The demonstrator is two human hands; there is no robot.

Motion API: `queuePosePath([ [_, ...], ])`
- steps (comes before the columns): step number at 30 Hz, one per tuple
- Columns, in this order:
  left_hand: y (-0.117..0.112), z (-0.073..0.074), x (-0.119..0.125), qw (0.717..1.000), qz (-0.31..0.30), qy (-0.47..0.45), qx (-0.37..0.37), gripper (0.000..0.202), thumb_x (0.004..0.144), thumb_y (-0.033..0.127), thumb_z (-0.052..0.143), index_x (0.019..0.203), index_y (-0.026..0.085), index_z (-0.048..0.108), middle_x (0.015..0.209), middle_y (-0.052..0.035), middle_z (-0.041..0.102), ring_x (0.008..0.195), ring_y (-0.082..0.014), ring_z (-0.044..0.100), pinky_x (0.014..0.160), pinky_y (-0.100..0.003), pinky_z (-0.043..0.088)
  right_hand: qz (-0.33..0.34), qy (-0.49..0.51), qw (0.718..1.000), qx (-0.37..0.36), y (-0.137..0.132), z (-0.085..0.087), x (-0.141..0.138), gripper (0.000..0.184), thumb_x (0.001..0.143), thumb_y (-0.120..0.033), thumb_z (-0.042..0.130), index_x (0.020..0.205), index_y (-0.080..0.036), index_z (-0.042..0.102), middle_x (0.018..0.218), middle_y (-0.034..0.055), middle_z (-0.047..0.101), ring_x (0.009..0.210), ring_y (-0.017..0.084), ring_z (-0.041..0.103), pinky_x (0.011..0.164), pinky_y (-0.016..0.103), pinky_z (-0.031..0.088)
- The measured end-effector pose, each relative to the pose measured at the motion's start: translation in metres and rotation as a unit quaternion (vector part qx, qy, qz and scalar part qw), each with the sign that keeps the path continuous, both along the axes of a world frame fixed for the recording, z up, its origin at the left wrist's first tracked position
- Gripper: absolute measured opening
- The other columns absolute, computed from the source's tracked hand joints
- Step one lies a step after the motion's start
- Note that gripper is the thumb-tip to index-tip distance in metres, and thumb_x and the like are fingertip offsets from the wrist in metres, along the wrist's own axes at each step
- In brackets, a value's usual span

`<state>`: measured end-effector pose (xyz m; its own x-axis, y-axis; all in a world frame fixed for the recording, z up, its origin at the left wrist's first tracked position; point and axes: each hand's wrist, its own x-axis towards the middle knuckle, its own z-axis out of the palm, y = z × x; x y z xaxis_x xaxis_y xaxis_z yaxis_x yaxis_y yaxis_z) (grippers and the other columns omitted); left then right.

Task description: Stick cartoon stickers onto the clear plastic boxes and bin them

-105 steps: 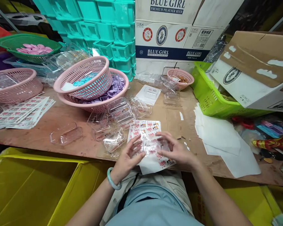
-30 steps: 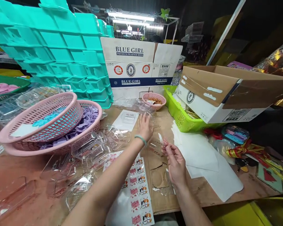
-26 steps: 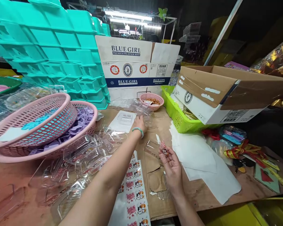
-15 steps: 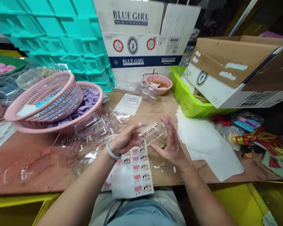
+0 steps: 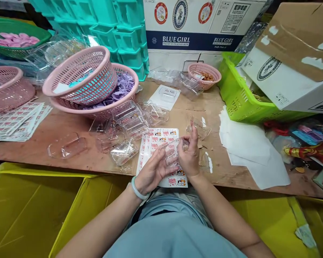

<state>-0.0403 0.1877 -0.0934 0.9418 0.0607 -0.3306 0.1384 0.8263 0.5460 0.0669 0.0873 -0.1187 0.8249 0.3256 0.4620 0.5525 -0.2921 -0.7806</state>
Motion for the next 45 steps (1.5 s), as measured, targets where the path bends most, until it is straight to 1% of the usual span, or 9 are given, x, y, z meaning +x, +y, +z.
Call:
queuePosePath([
  [2, 0.006, 0.000, 0.000, 1.000, -0.004, 0.004, -0.009, 0.041, 0.090, 0.037, 0.059, 0.129, 0.027, 0.051, 0.136, -0.0099, 0.053, 0.115, -0.0262, 0.060, 0.093, -0.045, 0.052, 0.034, 0.028, 0.999, 0.009, -0.004, 0.003, 0.000, 0.073, 0.091, -0.016, 0.048, 0.152, -0.029, 0.011, 0.103, 0.0059, 0.059, 0.095, 0.018, 0.060, 0.093, 0.037, 0.050],
  [5, 0.024, -0.004, -0.003, 0.998, 0.036, 0.019, 0.043, 0.034, 0.086, 0.029, 0.064, 0.118, 0.021, 0.058, 0.131, -0.0106, 0.057, 0.109, -0.0256, 0.063, 0.092, -0.043, 0.053, 0.142, 0.107, 0.984, 0.010, -0.023, 0.013, 0.004, 0.087, 0.085, -0.024, 0.062, 0.152, -0.032, 0.007, 0.134, 0.0101, 0.050, 0.122, 0.021, 0.052, 0.102, 0.041, 0.046],
  [7, 0.036, -0.009, -0.007, 0.995, 0.042, 0.033, 0.086, 0.032, 0.084, 0.026, 0.066, 0.115, 0.019, 0.060, 0.132, -0.0113, 0.057, 0.108, -0.0248, 0.063, 0.091, -0.042, 0.053, 0.178, 0.144, 0.973, 0.008, -0.037, 0.023, 0.007, 0.085, 0.082, -0.032, 0.068, 0.150, -0.036, 0.017, 0.153, 0.0081, 0.031, 0.138, 0.024, 0.036, 0.109, 0.044, 0.039],
  [9, 0.044, -0.015, -0.011, 0.993, 0.028, 0.037, 0.112, 0.035, 0.082, 0.024, 0.068, 0.116, 0.020, 0.061, 0.134, -0.0109, 0.056, 0.109, -0.0242, 0.062, 0.092, -0.041, 0.053, 0.160, 0.152, 0.975, 0.017, -0.045, 0.032, 0.006, 0.065, 0.082, -0.038, 0.068, 0.140, -0.036, 0.040, 0.156, 0.0042, 0.024, 0.142, 0.026, 0.030, 0.112, 0.045, 0.034],
  [13, 0.048, -0.028, -0.016, 0.991, -0.010, 0.017, 0.131, 0.040, 0.082, 0.023, 0.070, 0.121, 0.023, 0.062, 0.132, -0.0093, 0.058, 0.114, -0.0256, 0.060, 0.098, -0.044, 0.049, 0.108, 0.163, 0.980, 0.049, -0.037, 0.047, -0.007, 0.020, 0.082, -0.037, 0.070, 0.098, -0.026, 0.070, 0.120, 0.0067, 0.059, 0.116, 0.023, 0.055, 0.102, 0.038, 0.043],
  [15, 0.047, -0.033, -0.016, 0.991, -0.021, 0.009, 0.130, 0.041, 0.082, 0.024, 0.070, 0.123, 0.024, 0.062, 0.130, -0.0084, 0.059, 0.115, -0.0262, 0.060, 0.101, -0.046, 0.047, 0.135, 0.245, 0.959, 0.047, -0.028, 0.049, -0.013, 0.017, 0.083, -0.039, 0.068, 0.087, -0.022, 0.070, 0.090, 0.0046, 0.066, 0.087, 0.018, 0.062, 0.081, 0.032, 0.051],
  [18, 0.048, -0.037, -0.016, 0.991, -0.029, 0.005, 0.131, 0.042, 0.082, 0.026, 0.070, 0.123, 0.026, 0.062, 0.127, -0.0069, 0.060, 0.113, -0.0254, 0.061, 0.101, -0.046, 0.046, 0.178, 0.362, 0.914, 0.030, -0.018, 0.047, -0.016, 0.027, 0.079, -0.045, 0.070, 0.081, -0.018, 0.069, 0.070, 0.0006, 0.062, 0.061, 0.012, 0.053, 0.058, 0.025, 0.045],
  [28, 0.053, -0.038, -0.015, 0.990, -0.056, 0.011, 0.132, 0.048, 0.076, 0.025, 0.076, 0.122, 0.024, 0.063, 0.123, -0.0081, 0.063, 0.115, -0.0249, 0.059, 0.103, -0.047, 0.045, 0.286, 0.366, 0.882, -0.080, -0.021, 0.050, 0.002, 0.029, 0.084, -0.043, 0.064, 0.076, -0.015, 0.066, 0.070, 0.0000, 0.060, 0.066, 0.012, 0.051, 0.061, 0.025, 0.038],
  [45, 0.053, -0.037, -0.014, 0.989, -0.053, 0.024, 0.136, 0.053, 0.072, 0.024, 0.080, 0.123, 0.024, 0.064, 0.109, -0.0059, 0.066, 0.103, -0.0198, 0.062, 0.102, -0.046, 0.046, 0.310, 0.374, 0.869, -0.096, -0.013, 0.053, 0.003, 0.031, 0.082, -0.044, 0.065, 0.072, -0.015, 0.067, 0.066, -0.0002, 0.059, 0.062, 0.012, 0.050, 0.058, 0.024, 0.037],
])
